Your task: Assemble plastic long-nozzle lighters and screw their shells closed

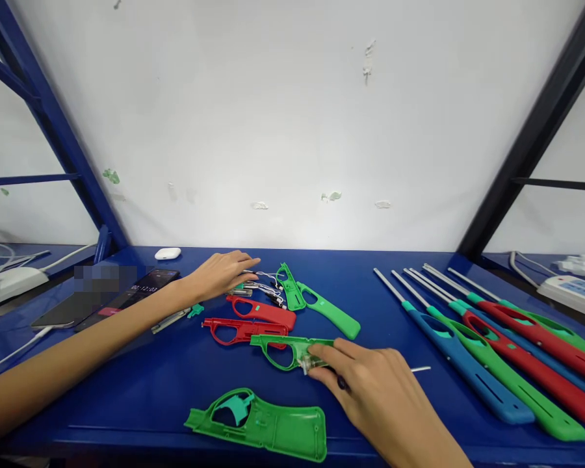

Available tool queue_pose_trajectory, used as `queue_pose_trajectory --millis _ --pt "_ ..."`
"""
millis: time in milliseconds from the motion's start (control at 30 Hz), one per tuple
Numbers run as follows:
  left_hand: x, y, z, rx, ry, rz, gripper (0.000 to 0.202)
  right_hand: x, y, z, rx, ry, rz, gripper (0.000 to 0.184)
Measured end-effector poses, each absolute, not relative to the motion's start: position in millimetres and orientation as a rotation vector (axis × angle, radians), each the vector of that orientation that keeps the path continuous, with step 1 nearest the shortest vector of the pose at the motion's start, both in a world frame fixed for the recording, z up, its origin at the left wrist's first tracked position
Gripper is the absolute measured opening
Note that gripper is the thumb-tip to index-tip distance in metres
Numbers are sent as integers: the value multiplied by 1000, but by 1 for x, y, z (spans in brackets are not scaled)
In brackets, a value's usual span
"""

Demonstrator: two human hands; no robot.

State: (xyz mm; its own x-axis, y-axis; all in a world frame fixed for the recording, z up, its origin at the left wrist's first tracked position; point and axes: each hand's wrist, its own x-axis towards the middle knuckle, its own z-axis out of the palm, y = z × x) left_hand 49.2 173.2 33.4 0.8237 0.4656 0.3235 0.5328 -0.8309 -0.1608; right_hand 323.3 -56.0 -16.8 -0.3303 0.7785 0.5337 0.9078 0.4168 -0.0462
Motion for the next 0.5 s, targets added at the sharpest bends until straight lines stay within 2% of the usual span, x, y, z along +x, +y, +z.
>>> queue_pose_trajectory --millis 167,233,400,500 --pt "33 81 47 -2856 -726 -546 16 326 -55 -16 -1448 -2181 -266 44" --pt "23 39 44 -2961 -661 -539 14 325 -55 -16 -1454 -2170 -246 41" --pt "4 -8 24 -3208 -701 -343 50 322 -56 -20 -1445 -2149 -287 41" --pt "4 -2 15 -3223 -701 -376 47 322 -56 -21 -1423 -2149 -309 43"
